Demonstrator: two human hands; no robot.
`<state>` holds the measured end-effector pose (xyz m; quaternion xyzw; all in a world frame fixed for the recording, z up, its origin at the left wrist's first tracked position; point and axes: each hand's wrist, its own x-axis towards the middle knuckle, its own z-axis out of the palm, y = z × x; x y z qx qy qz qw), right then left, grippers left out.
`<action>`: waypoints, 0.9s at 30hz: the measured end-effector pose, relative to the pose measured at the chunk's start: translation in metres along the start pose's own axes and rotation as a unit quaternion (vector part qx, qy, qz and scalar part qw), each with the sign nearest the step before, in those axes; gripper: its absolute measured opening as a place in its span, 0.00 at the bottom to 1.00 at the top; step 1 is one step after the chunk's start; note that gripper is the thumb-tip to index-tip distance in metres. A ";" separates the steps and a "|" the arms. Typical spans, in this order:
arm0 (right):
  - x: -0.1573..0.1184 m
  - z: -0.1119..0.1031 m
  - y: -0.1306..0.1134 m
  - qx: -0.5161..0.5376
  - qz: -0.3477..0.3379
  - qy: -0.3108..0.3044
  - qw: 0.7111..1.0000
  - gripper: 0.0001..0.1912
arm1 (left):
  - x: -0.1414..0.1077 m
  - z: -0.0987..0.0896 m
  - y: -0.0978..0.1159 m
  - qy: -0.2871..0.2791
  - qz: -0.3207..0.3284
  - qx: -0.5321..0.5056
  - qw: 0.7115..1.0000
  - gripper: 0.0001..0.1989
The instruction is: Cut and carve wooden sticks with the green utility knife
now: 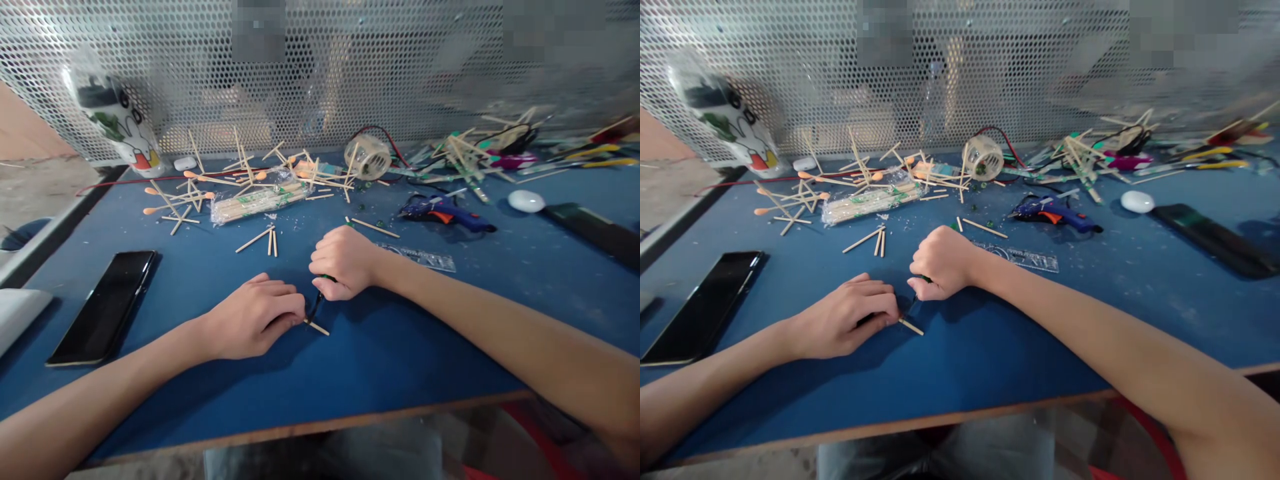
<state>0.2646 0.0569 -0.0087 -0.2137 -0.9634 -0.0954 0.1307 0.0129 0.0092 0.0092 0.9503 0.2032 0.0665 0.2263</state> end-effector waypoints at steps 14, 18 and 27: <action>-0.003 0.002 0.005 0.009 -0.003 0.007 1.000 0.20 | 0.001 0.001 0.003 -0.006 -0.012 0.025 1.000 0.10; -0.003 0.000 0.003 0.020 0.021 -0.018 0.999 0.20 | 0.001 0.000 0.003 -0.010 -0.016 0.021 1.000 0.10; -0.004 -0.002 0.002 0.018 0.034 -0.028 0.999 0.20 | 0.000 0.001 0.002 0.002 -0.007 0.025 1.000 0.10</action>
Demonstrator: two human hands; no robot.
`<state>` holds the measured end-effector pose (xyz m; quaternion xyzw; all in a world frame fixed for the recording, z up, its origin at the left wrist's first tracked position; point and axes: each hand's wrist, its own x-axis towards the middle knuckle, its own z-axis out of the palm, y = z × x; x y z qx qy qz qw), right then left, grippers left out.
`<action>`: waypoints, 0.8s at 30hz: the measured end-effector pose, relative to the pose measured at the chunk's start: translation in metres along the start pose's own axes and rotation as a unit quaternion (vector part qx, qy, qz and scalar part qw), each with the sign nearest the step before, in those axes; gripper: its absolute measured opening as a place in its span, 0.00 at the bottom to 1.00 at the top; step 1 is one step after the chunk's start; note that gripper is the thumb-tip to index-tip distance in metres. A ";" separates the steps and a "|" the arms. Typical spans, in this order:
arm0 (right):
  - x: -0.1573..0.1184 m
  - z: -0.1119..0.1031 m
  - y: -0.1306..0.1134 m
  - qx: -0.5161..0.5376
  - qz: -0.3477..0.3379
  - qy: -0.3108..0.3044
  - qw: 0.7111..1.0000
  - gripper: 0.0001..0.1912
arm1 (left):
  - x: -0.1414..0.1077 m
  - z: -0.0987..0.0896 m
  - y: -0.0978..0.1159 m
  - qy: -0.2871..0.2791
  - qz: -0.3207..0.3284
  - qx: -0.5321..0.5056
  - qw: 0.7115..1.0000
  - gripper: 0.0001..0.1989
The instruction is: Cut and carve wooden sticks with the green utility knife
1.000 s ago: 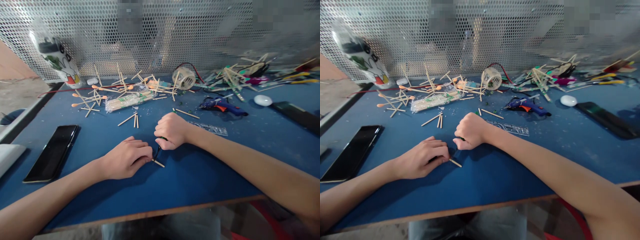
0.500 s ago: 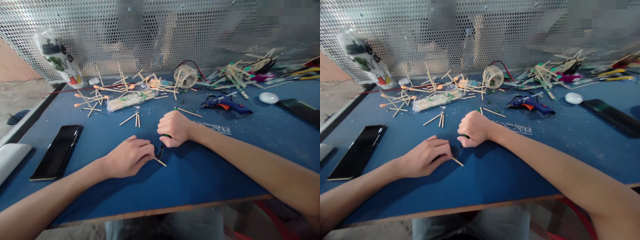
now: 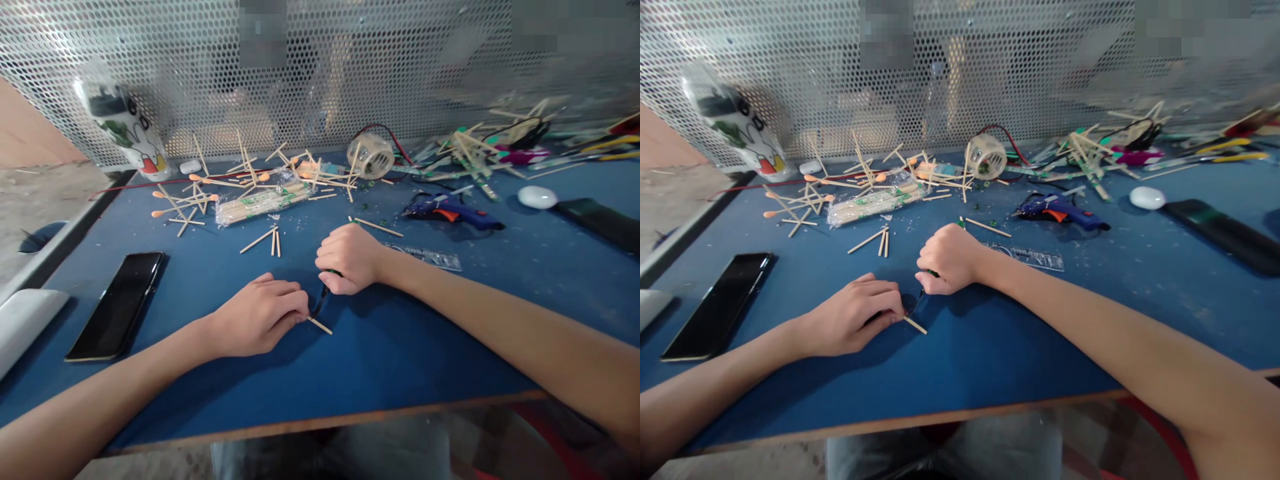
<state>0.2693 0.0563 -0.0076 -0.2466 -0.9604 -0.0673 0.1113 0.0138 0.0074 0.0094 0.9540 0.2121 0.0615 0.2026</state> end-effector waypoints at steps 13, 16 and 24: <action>0.000 0.002 0.004 -0.014 0.001 -0.018 1.000 0.22 | 0.000 0.001 -0.002 -0.003 0.001 -0.009 1.000 0.10; 0.001 0.000 0.003 -0.019 0.003 -0.022 1.000 0.23 | 0.000 0.001 -0.002 -0.004 0.004 -0.009 1.000 0.10; 0.003 -0.004 -0.015 -0.041 0.013 -0.004 0.999 0.22 | 0.001 0.002 0.004 -0.010 -0.004 0.053 0.999 0.08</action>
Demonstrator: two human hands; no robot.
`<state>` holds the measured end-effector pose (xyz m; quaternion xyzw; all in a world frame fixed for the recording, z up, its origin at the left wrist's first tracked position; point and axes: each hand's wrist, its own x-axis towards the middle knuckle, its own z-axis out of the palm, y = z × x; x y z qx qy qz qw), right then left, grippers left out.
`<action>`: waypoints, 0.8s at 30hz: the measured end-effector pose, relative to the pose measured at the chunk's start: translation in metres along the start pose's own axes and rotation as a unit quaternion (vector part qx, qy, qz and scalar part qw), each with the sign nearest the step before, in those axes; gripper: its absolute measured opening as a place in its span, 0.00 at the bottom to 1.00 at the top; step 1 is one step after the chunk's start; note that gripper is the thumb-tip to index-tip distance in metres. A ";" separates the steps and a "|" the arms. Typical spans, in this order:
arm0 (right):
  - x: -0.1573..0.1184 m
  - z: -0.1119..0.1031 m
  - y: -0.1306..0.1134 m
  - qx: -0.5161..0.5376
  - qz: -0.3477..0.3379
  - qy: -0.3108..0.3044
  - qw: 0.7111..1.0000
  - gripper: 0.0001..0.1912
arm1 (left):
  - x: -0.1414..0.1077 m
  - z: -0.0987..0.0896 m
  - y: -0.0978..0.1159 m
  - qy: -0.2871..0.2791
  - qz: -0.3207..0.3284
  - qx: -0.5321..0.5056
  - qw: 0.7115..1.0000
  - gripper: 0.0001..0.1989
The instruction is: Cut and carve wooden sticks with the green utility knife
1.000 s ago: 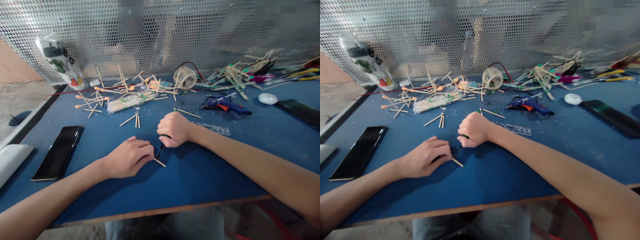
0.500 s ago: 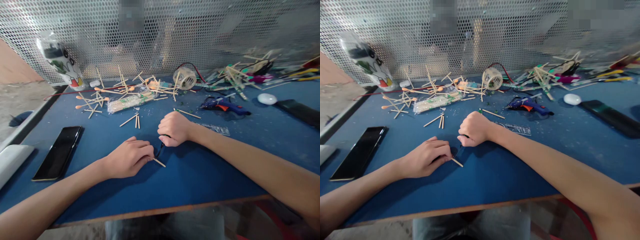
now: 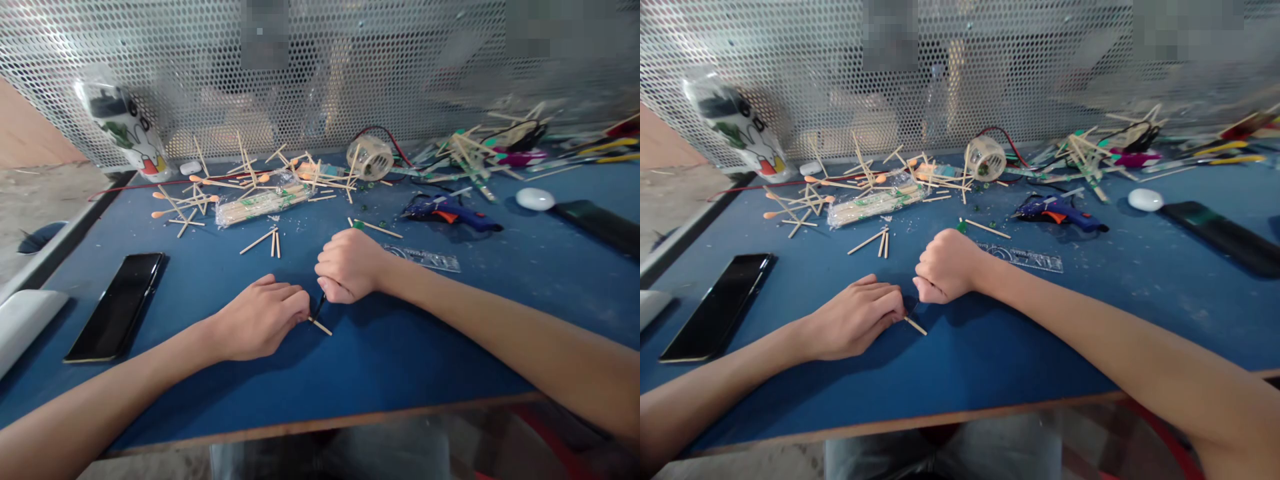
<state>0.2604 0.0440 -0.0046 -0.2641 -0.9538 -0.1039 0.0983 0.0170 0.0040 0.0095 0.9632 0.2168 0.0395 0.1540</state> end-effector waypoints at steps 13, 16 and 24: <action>0.002 0.004 0.003 -0.026 -0.056 0.083 0.995 0.21 | 0.000 0.000 0.001 0.001 0.006 0.022 1.000 0.09; 0.004 0.007 0.005 -0.014 -0.058 0.076 0.995 0.22 | 0.000 0.000 0.001 0.000 0.010 0.022 1.000 0.09; 0.006 0.013 0.001 -0.002 -0.073 0.076 0.994 0.23 | 0.002 0.000 0.001 0.002 0.007 0.020 1.000 0.10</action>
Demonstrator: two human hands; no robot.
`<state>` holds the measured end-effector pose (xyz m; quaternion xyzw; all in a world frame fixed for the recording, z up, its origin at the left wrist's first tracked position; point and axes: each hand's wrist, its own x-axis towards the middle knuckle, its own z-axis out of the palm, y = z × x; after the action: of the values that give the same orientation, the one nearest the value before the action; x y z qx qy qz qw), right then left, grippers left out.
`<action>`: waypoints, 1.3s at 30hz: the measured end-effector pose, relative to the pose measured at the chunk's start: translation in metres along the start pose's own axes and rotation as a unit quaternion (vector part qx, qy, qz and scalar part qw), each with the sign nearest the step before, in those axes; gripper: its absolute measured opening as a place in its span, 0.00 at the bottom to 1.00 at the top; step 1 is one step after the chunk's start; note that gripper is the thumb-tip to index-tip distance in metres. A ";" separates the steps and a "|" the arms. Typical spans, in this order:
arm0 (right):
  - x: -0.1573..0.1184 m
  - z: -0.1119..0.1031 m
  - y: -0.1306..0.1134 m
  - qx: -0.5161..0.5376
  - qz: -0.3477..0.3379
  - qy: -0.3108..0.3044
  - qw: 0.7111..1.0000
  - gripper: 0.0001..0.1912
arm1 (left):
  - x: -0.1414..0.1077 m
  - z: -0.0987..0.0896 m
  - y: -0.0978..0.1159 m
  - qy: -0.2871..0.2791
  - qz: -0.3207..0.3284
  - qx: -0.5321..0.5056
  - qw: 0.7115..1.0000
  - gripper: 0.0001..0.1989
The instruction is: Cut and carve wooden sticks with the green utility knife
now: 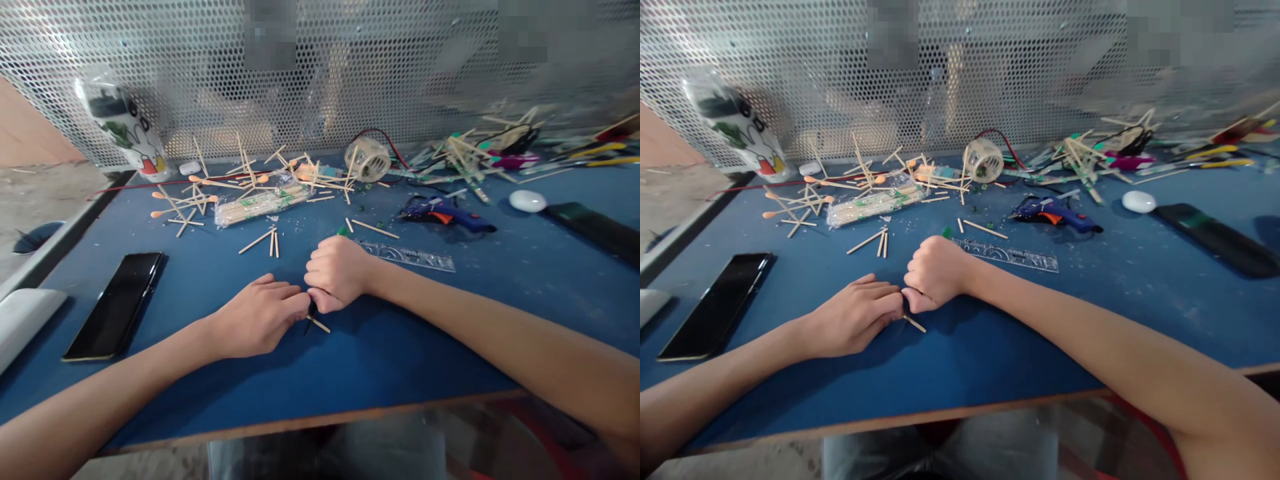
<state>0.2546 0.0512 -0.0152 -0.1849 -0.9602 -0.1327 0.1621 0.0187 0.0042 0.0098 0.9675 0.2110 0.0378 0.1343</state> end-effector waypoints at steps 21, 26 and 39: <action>0.002 -0.002 -0.004 0.005 0.034 -0.033 0.999 0.21 | -0.001 -0.001 -0.001 -0.003 0.005 -0.011 1.000 0.08; 0.002 -0.003 -0.002 -0.002 0.058 -0.037 0.998 0.21 | 0.000 -0.001 0.000 -0.002 0.003 -0.004 1.000 0.09; 0.003 -0.005 -0.002 -0.001 0.059 -0.048 0.997 0.21 | -0.001 -0.002 0.001 -0.002 0.005 0.003 1.000 0.09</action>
<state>0.2525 0.0491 -0.0102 -0.2479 -0.9540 -0.1145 0.1234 0.0184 0.0031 0.0117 0.9691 0.2057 0.0363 0.1315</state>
